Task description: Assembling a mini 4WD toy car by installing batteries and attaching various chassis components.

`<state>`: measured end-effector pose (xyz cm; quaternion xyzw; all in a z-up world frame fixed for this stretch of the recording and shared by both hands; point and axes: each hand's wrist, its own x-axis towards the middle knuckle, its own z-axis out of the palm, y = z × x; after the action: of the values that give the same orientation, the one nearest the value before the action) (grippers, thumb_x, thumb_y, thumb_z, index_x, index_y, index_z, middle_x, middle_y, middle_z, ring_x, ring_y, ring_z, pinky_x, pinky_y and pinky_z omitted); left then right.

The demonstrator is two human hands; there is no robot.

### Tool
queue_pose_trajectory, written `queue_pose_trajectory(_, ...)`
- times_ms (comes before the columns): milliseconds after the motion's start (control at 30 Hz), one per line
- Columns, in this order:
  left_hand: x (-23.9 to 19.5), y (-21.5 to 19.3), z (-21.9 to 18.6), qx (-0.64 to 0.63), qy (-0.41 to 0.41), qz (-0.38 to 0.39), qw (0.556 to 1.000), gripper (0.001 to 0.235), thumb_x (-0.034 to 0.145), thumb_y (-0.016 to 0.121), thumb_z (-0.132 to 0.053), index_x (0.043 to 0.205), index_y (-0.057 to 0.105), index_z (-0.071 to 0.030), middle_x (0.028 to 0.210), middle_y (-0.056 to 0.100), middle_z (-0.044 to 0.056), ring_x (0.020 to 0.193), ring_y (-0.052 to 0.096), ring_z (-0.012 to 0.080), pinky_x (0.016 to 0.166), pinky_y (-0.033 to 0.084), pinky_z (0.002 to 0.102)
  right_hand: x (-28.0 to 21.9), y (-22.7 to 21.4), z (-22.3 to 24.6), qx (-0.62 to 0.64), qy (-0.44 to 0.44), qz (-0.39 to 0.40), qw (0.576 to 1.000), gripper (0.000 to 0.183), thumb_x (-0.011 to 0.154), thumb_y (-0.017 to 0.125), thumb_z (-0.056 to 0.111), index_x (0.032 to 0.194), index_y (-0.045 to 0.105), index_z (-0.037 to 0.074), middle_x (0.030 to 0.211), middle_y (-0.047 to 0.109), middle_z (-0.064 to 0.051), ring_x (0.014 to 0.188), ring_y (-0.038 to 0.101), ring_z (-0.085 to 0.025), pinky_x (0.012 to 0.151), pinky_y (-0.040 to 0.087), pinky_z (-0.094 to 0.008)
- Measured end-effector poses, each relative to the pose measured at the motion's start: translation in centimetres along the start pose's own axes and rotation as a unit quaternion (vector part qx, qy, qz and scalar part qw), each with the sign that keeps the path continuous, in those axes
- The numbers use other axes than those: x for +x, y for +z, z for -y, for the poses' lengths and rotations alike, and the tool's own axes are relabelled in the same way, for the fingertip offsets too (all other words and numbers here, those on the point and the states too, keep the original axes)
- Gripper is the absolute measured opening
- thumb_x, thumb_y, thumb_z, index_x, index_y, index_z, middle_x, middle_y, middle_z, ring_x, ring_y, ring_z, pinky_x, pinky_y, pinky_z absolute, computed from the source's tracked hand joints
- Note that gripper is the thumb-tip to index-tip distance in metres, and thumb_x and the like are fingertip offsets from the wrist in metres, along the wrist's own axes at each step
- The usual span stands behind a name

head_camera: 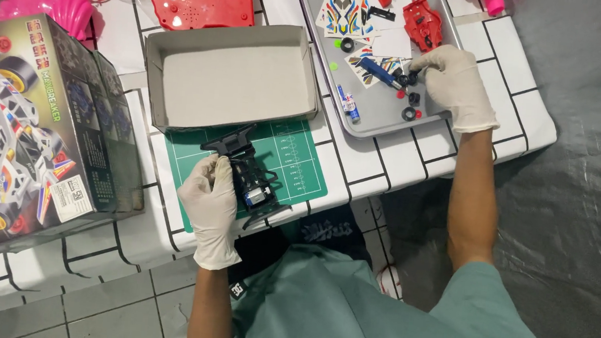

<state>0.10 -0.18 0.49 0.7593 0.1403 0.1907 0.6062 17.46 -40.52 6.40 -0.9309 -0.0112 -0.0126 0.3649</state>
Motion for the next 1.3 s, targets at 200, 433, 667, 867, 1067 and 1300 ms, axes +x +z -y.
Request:
queue_pose_trajectory(200,0.0,0.1,-0.4,-0.018,-0.019,0.0,1.0,0.02,0.103,0.067,-0.016,0.109,0.071,0.003,0.094,0.069,0.003,0.089,0.062,0.0114,0.082,0.055,0.026,2.9,-1.8,-1.5,-0.101,-0.008,-0.1,0.99,0.035,0.095,0.05,-0.003,0.118,0.076,0.001,0.114,0.075,-0.016,0.103,0.071,-0.026,0.097,0.055,-0.038)
queue_pose_trajectory(433,0.0,0.1,-0.6,-0.021,-0.03,-0.007,0.999,0.022,0.102,0.067,-0.015,0.112,0.072,0.003,0.096,0.07,0.005,0.09,0.064,0.0121,0.084,0.056,0.026,3.7,-2.0,-2.5,-0.164,-0.075,-0.104,0.978,0.031,0.093,0.056,-0.001,0.112,0.08,0.003,0.101,0.077,-0.014,0.083,0.071,-0.028,0.078,0.057,-0.039)
queue_pose_trajectory(667,0.1,0.1,-0.5,0.002,-0.016,0.003,1.0,0.022,0.102,0.067,-0.016,0.111,0.072,0.004,0.096,0.071,0.006,0.09,0.065,0.0132,0.083,0.057,0.026,10.2,-1.1,-4.4,-0.272,-0.102,-0.108,0.951,0.022,0.096,0.067,0.012,0.112,0.083,0.014,0.105,0.079,-0.01,0.092,0.074,-0.029,0.085,0.058,-0.043)
queue_pose_trajectory(867,0.2,-0.1,-0.2,-0.001,-0.016,-0.011,1.0,0.023,0.101,0.068,-0.017,0.111,0.073,0.003,0.093,0.071,0.005,0.085,0.063,0.0113,0.08,0.055,0.026,13.6,0.8,-7.0,-0.407,-0.107,-0.048,0.906,0.017,0.098,0.07,0.026,0.102,0.085,0.019,0.094,0.079,-0.009,0.088,0.073,-0.035,0.07,0.058,-0.047)
queue_pose_trajectory(1067,0.1,-0.1,-0.2,-0.017,-0.018,-0.005,1.0,0.019,0.101,0.069,-0.016,0.108,0.073,0.001,0.085,0.064,0.002,0.078,0.056,0.0096,0.073,0.051,0.025,12.1,0.3,-5.3,-0.394,-0.119,-0.057,0.91,0.014,0.098,0.066,0.019,0.097,0.079,0.014,0.089,0.077,-0.013,0.082,0.072,-0.037,0.065,0.057,-0.05)
queue_pose_trajectory(1300,0.8,0.5,-1.9,0.034,-0.032,0.02,0.999,0.033,0.098,0.068,-0.025,0.113,0.075,0.003,0.107,0.079,0.011,0.093,0.072,0.0155,0.086,0.058,0.028,4.8,2.8,5.1,0.153,-0.204,-0.042,0.966,0.013,0.099,0.077,-0.011,0.105,0.074,0.0,0.096,0.075,-0.012,0.087,0.072,-0.015,0.081,0.064,-0.025)
